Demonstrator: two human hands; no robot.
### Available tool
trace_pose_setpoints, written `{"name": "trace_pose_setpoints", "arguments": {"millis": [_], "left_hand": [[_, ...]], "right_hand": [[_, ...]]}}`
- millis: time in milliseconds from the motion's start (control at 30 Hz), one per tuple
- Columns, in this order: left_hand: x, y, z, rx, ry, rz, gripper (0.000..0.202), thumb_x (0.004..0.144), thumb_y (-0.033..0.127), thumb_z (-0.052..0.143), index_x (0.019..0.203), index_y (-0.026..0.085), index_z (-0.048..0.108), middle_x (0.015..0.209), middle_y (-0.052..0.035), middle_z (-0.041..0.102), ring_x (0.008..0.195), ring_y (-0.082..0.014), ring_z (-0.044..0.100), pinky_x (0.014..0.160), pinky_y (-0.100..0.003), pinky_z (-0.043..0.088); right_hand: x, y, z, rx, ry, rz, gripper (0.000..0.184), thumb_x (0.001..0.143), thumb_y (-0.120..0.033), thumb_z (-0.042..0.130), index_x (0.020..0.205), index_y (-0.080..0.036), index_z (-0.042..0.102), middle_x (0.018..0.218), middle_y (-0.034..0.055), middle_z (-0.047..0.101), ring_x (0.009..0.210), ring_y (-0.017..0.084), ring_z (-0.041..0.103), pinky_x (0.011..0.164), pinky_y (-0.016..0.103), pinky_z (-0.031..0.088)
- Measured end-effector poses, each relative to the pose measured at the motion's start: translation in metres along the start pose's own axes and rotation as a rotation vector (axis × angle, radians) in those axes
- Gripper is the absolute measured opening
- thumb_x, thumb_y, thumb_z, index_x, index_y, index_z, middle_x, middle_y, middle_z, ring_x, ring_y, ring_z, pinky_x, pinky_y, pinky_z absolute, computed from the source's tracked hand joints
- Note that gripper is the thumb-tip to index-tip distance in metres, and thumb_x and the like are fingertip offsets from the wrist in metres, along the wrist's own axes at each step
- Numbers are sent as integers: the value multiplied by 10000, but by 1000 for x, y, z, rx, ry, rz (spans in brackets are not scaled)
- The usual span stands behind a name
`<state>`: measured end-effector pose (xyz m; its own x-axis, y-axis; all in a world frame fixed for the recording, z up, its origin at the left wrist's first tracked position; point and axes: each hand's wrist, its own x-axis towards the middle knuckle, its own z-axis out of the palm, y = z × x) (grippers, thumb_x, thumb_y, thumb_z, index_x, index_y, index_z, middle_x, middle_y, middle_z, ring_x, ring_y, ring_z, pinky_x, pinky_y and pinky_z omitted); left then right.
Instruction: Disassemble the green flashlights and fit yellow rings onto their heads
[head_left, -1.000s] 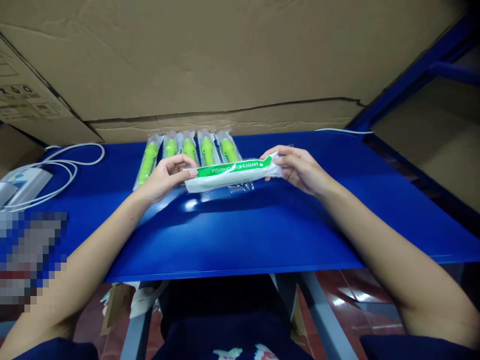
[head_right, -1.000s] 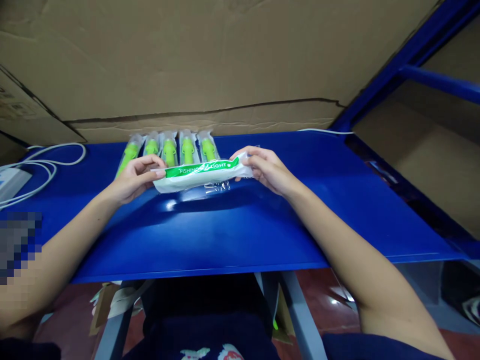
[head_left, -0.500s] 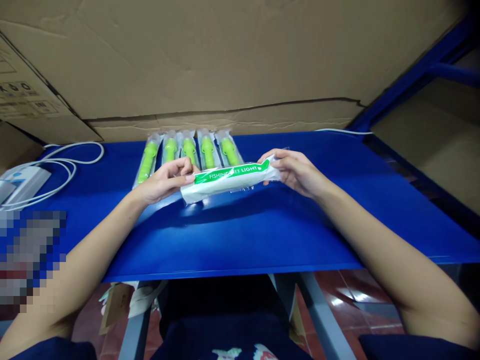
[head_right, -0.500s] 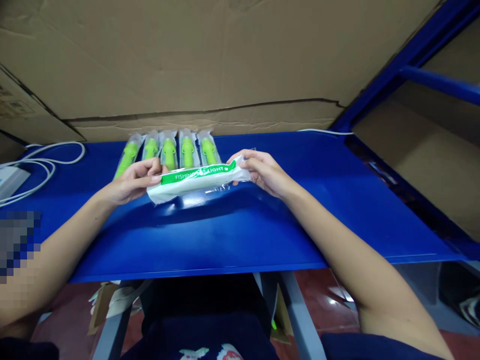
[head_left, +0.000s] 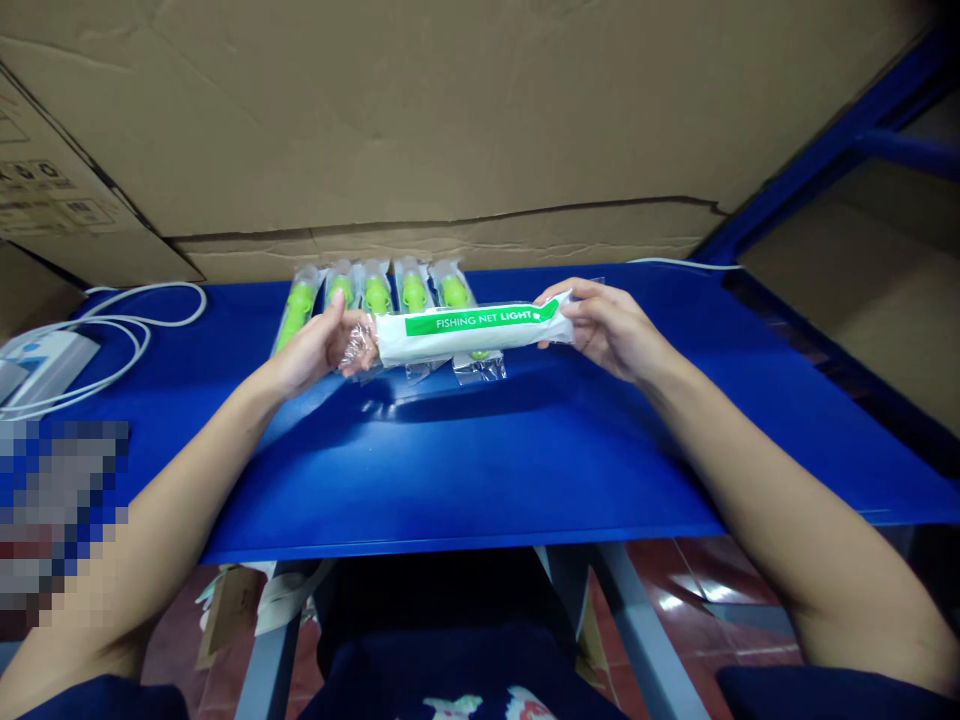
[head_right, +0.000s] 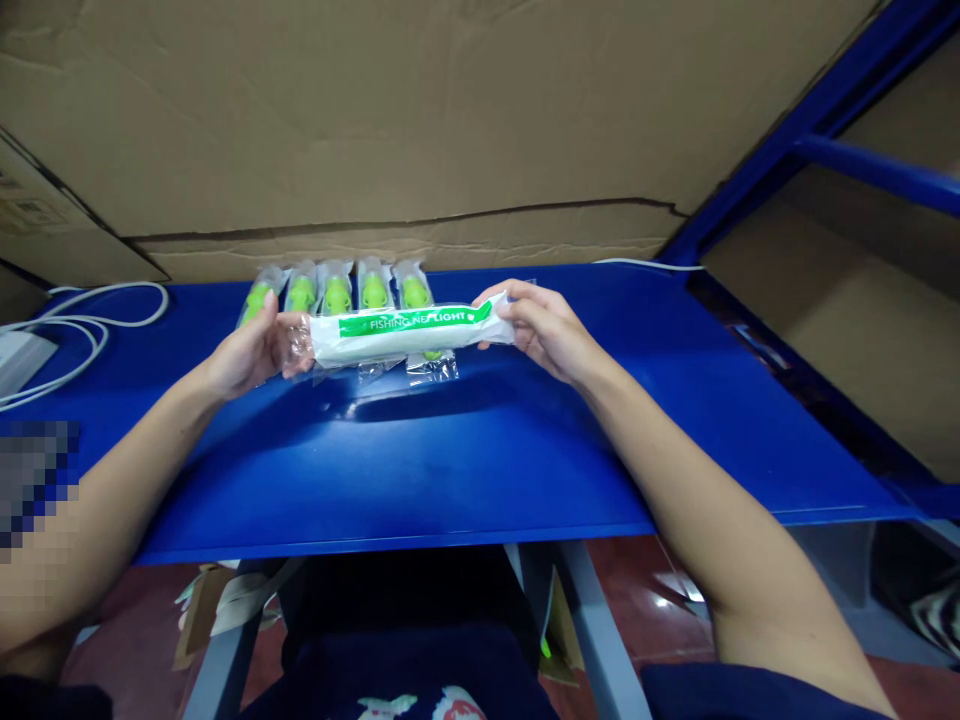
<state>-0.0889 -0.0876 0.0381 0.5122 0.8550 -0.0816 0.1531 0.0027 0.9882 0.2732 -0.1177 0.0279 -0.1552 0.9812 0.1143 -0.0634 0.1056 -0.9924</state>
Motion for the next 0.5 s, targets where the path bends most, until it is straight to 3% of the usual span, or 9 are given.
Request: {"name": "trace_pose_setpoints", "arguments": {"millis": [100,200,367,500], "left_hand": [[-1,2,-5,53,-39,-79,589,938,733,622,776,167,630,726,-98,734,510,-131,569,537,-285,425],[-3,5,-6,103,-11,-120,395,842,511,825,849,167,630,765,-84,773,574,-136,655,537,-243,416],[-4,8,-7,122,29,-108,517,701,396,952,1047,178,636,656,23,720,548,-93,611,533,-205,421],[-4,7,-7,140,111,-151,585,661,324,979,1112,167,641,704,10,765,590,-101,649,581,-212,480]], "right_hand": [[1,-1,-5,-21,7,-24,190,750,-298,793,920,-220,762,853,48,731,756,175,708,698,321,661],[0,-1,-6,-65,10,-23,211,760,-341,808,938,-241,758,862,46,743,760,190,718,743,362,680],[-1,4,-9,-129,12,-33,257,806,-395,815,1005,-247,745,921,54,762,878,227,769,866,414,696],[-2,9,-11,-122,-39,-21,300,830,-424,836,1056,-242,757,1045,58,792,971,226,790,955,418,684]]}}
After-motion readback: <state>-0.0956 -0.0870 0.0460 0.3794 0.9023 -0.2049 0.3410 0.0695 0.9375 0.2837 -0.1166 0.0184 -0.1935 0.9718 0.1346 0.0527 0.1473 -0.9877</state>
